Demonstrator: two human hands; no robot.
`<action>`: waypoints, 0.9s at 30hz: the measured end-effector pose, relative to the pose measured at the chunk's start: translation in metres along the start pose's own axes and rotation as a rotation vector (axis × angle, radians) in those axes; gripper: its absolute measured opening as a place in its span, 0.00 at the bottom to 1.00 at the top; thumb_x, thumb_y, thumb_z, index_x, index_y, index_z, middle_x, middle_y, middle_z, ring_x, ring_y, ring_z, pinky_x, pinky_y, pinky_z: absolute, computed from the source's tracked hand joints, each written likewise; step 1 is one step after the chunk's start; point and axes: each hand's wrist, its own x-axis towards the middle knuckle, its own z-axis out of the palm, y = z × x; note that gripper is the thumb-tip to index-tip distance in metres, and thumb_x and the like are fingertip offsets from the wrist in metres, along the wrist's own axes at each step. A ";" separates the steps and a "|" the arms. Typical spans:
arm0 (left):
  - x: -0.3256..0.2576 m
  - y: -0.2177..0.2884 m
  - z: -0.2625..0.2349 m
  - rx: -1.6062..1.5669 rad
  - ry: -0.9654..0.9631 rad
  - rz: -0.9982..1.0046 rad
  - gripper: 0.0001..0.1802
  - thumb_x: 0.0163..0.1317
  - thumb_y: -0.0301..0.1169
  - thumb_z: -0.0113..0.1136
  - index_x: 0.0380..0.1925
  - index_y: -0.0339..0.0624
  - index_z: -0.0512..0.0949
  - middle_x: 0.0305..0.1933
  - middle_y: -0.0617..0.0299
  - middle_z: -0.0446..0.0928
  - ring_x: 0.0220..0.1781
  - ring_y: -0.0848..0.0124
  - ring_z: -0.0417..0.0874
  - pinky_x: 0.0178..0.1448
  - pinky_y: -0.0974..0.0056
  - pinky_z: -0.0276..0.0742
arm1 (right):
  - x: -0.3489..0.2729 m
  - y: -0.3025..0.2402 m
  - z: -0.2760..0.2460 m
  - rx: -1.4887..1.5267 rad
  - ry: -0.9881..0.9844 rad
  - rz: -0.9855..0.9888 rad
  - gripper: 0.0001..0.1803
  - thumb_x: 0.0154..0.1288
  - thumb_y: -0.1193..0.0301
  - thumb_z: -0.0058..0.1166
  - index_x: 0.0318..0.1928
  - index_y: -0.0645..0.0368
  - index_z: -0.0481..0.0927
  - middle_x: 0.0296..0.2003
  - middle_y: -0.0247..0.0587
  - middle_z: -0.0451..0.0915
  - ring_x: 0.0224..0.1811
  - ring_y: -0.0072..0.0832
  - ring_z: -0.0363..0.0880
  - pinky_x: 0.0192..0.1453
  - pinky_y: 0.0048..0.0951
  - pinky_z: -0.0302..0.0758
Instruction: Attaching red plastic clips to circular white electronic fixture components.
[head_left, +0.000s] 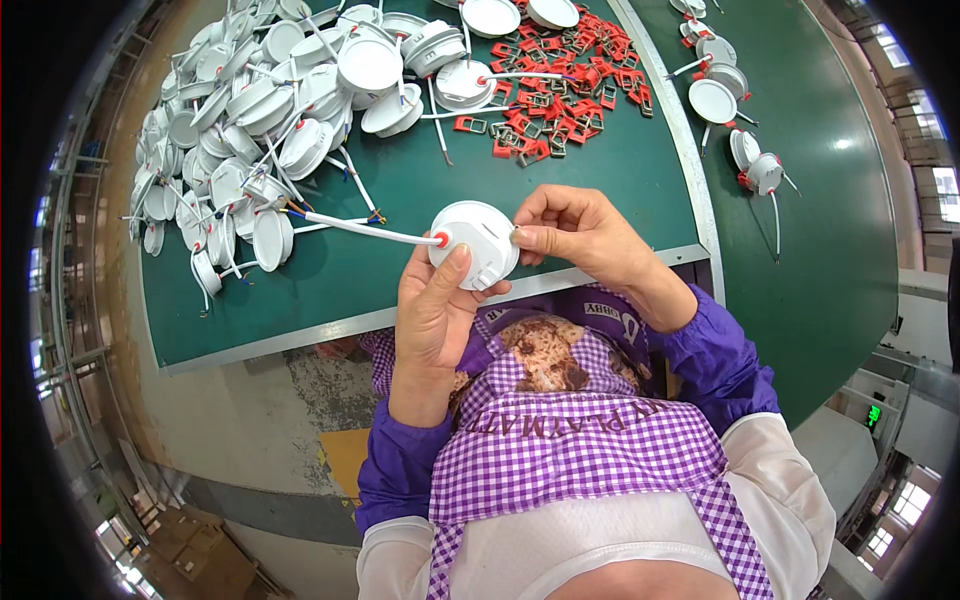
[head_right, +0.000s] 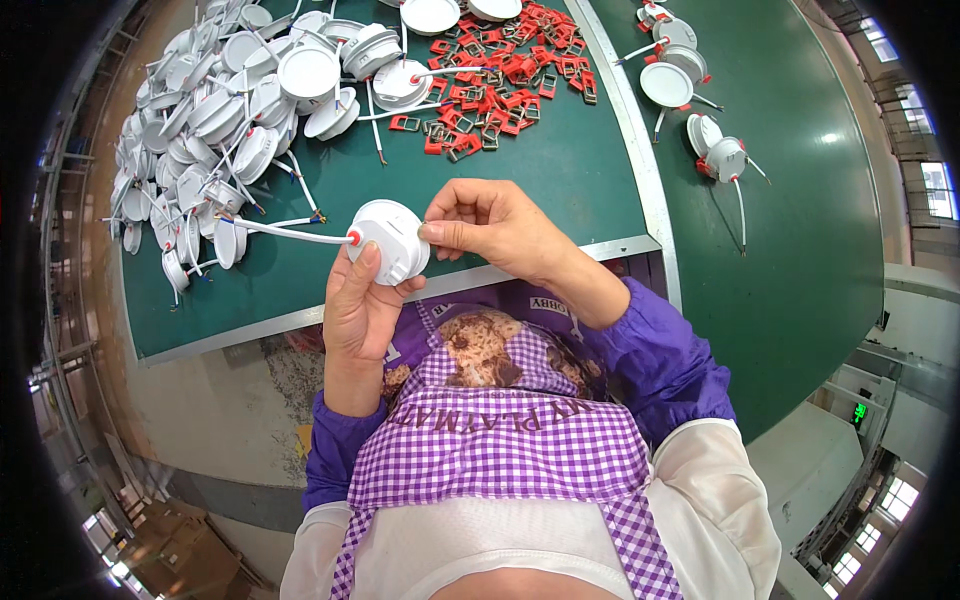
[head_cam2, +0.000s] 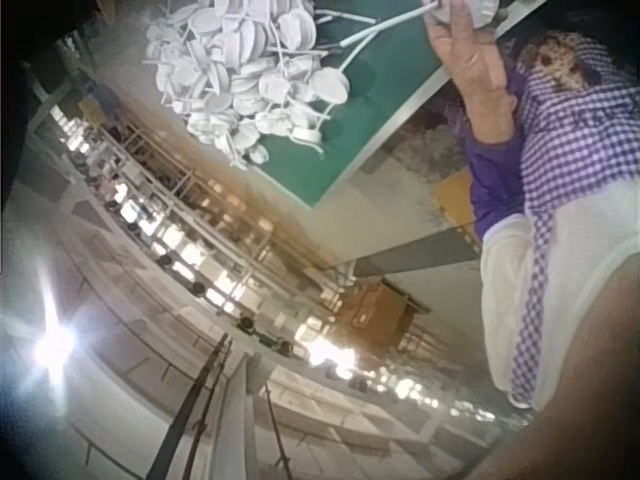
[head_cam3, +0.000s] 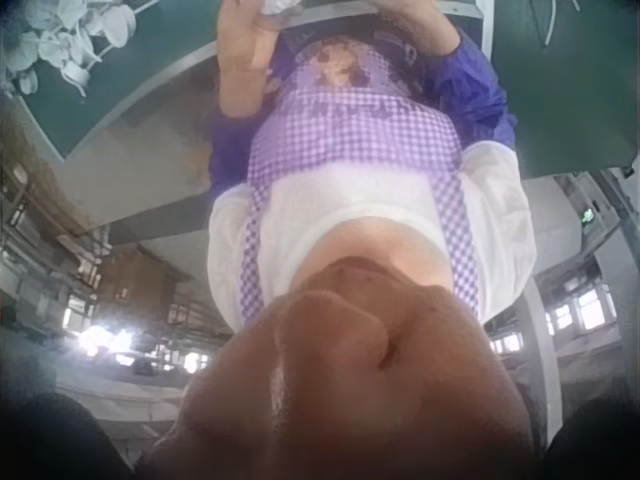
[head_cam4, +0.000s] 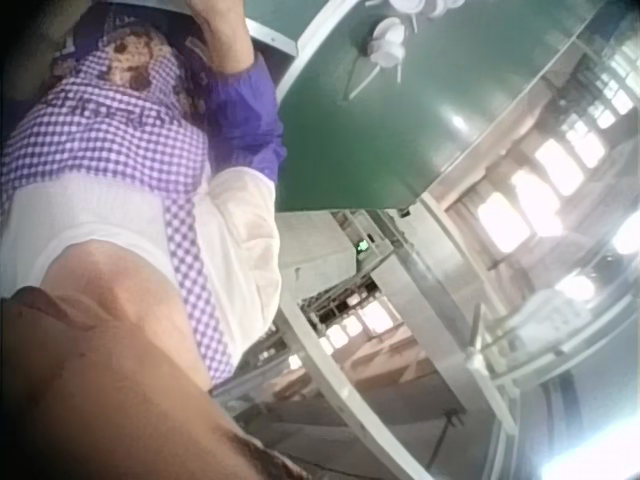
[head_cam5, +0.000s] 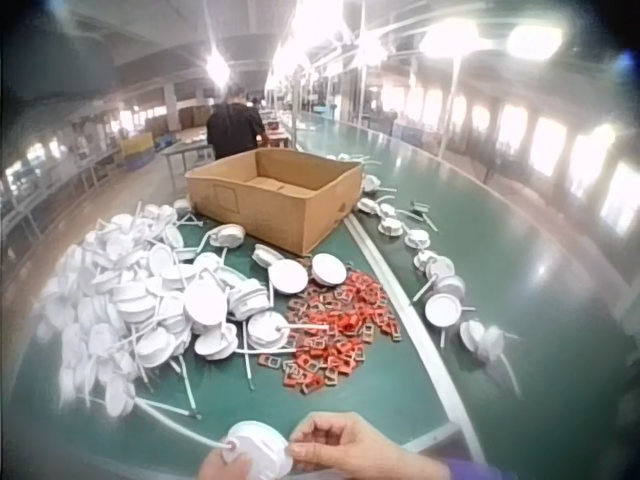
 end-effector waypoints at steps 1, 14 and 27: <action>0.000 0.000 0.000 0.001 -0.001 -0.001 0.21 0.66 0.28 0.61 0.57 0.39 0.68 0.53 0.52 0.78 0.50 0.62 0.84 0.42 0.58 0.89 | -0.001 -0.005 -0.002 -0.053 -0.027 0.015 0.08 0.70 0.70 0.58 0.41 0.62 0.79 0.30 0.34 0.82 0.33 0.18 0.80 0.40 0.21 0.78; 0.011 -0.008 0.017 0.159 0.045 0.059 0.17 0.68 0.29 0.59 0.55 0.37 0.70 0.51 0.53 0.79 0.49 0.64 0.85 0.45 0.57 0.88 | -0.009 -0.006 -0.013 -0.570 0.274 -0.261 0.08 0.67 0.77 0.56 0.44 0.66 0.83 0.33 0.37 0.85 0.35 0.20 0.82 0.41 0.22 0.79; 0.021 -0.027 0.023 0.530 0.112 0.472 0.13 0.64 0.21 0.63 0.46 0.33 0.72 0.43 0.59 0.78 0.46 0.75 0.80 0.51 0.70 0.78 | -0.014 -0.001 0.026 -0.917 0.470 -0.527 0.07 0.60 0.79 0.59 0.41 0.64 0.80 0.33 0.48 0.82 0.34 0.42 0.84 0.36 0.35 0.79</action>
